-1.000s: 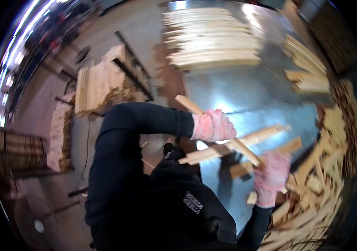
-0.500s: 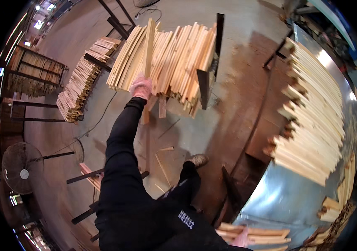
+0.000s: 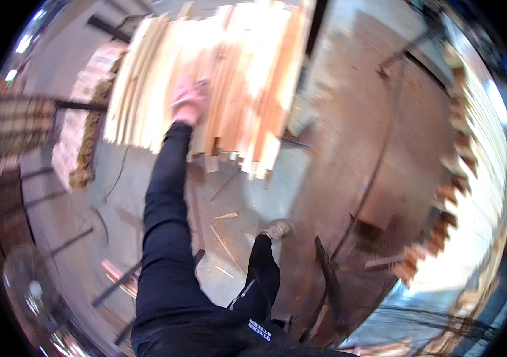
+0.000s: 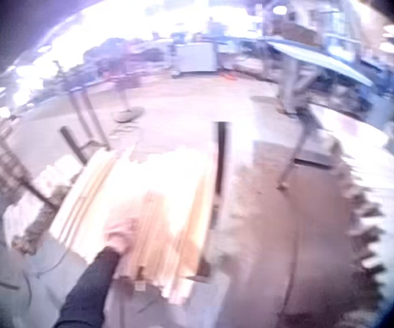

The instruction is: The person repeatedly picks up wooden planks from a large pile on a metal table and stacks them neatly on a nearby rack. The person handles the planks one by one or in small groups, aligning them before placing them on the rack.

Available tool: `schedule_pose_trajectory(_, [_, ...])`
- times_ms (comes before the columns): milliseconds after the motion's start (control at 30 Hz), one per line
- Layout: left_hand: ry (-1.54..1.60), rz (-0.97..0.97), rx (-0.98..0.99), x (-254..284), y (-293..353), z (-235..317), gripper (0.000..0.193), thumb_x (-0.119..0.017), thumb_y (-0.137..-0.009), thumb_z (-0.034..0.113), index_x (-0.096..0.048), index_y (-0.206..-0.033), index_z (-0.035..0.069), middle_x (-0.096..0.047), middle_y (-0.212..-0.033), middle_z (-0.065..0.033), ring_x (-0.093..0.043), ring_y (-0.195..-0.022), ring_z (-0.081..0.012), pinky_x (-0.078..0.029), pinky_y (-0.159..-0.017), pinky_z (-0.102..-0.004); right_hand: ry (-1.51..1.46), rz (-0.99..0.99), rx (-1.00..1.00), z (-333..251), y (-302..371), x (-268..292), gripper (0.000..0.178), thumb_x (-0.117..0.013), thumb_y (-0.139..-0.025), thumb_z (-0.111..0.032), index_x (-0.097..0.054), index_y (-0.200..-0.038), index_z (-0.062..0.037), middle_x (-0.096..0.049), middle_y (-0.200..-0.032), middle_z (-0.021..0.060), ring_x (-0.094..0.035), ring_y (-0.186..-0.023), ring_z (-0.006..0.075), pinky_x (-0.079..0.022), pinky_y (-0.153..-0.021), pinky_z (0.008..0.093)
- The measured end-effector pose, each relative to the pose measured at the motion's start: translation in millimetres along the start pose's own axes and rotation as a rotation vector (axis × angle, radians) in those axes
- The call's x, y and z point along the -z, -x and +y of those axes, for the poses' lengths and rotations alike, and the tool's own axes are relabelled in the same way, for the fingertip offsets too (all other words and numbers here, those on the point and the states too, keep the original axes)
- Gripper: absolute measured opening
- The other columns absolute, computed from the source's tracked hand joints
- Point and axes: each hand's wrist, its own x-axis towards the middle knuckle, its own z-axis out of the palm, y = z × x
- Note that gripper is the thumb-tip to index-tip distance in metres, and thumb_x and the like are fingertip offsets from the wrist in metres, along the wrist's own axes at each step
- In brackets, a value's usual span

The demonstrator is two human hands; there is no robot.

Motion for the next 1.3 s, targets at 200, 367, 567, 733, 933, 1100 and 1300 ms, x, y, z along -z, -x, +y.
schedule_pose_trajectory(200, [1.188,-0.224,-0.238,130,243,148,0.034,-0.047,-0.107,0.027,-0.064,-0.12,0.0,-0.069,-0.112,-0.0151,-0.067,-0.103,-0.0208,-0.054,-0.088,-0.037,-0.24,0.064,-0.05,86,-14,-19,0.094,-0.073,-0.087,-0.05,-0.036,-0.15,0.0097,-0.05,-0.144,0.032,-0.05,-0.135,0.038,-0.041,-0.112,0.0443])
schedule_pose_trajectory(367, [1.3,-1.55,-0.382,184,469,270,0.068,-0.073,-0.094,0.012,-0.04,-0.151,-0.004,-0.052,-0.148,-0.0212,-0.055,-0.133,-0.0321,-0.037,-0.119,-0.0402,-0.453,0.11,-0.164,80,-1,-54,0.118,-0.075,-0.088,-0.045,0.001,-0.157,0.0128,-0.054,-0.14,0.0321,-0.06,-0.127,0.035,-0.045,-0.109,0.0381])
schedule_pose_trajectory(567, [0.192,-1.148,-1.557,178,654,350,0.113,-0.078,-0.081,0.055,-0.019,-0.16,0.001,-0.049,-0.145,-0.0276,-0.052,-0.131,-0.0421,-0.045,-0.108,-0.049,-0.699,0.093,0.058,79,23,-55,0.097,-0.067,-0.091,-0.054,-0.024,-0.159,0.0012,-0.06,-0.136,0.0303,-0.059,-0.127,0.0434,-0.047,-0.108,0.0435])
schedule_pose_trajectory(733, [0.027,-0.938,-1.63,179,719,343,0.108,-0.075,-0.084,0.032,-0.008,-0.161,0.0,-0.048,-0.143,-0.0282,-0.054,-0.125,-0.0435,-0.047,-0.104,-0.0498,-0.36,0.443,-0.281,182,-50,-26,0.085,-0.072,-0.087,-0.042,-0.035,-0.154,-0.0051,-0.048,-0.148,0.0258,-0.048,-0.134,0.0426,-0.046,-0.107,0.0475])
schedule_pose_trajectory(933, [0.014,-0.955,-1.529,185,790,383,0.113,-0.069,-0.087,0.056,-0.005,-0.161,0.001,-0.05,-0.145,-0.03,-0.06,-0.12,-0.0459,-0.049,-0.101,-0.0503,-0.819,-0.249,0.248,194,0,-37,0.073,-0.057,-0.09,-0.041,-0.041,-0.149,-0.0016,-0.056,-0.135,0.032,-0.053,-0.129,0.046,-0.043,-0.111,0.0483])
schedule_pose_trajectory(1100, [-0.181,-0.744,-1.432,216,843,383,0.108,-0.07,-0.085,0.048,-0.008,-0.161,0.002,-0.054,-0.139,-0.0274,-0.061,-0.119,-0.0442,-0.05,-0.099,-0.0522,-0.828,-0.018,0.484,254,-62,31,0.06,-0.054,-0.099,-0.045,-0.053,-0.144,-0.0047,-0.06,-0.142,0.0156,-0.054,-0.133,0.035,-0.042,-0.113,0.043])
schedule_pose_trajectory(1300, [-0.232,-0.75,-1.44,218,850,379,0.105,-0.073,-0.081,0.043,-0.011,-0.158,0.007,-0.055,-0.137,-0.029,-0.06,-0.121,-0.0463,-0.05,-0.099,-0.0547,-0.395,0.673,-0.196,342,-326,97,0.09,-0.071,-0.088,-0.044,-0.029,-0.158,-0.006,-0.03,-0.162,0.0299,-0.038,-0.145,0.0458,-0.032,-0.114,0.0587])
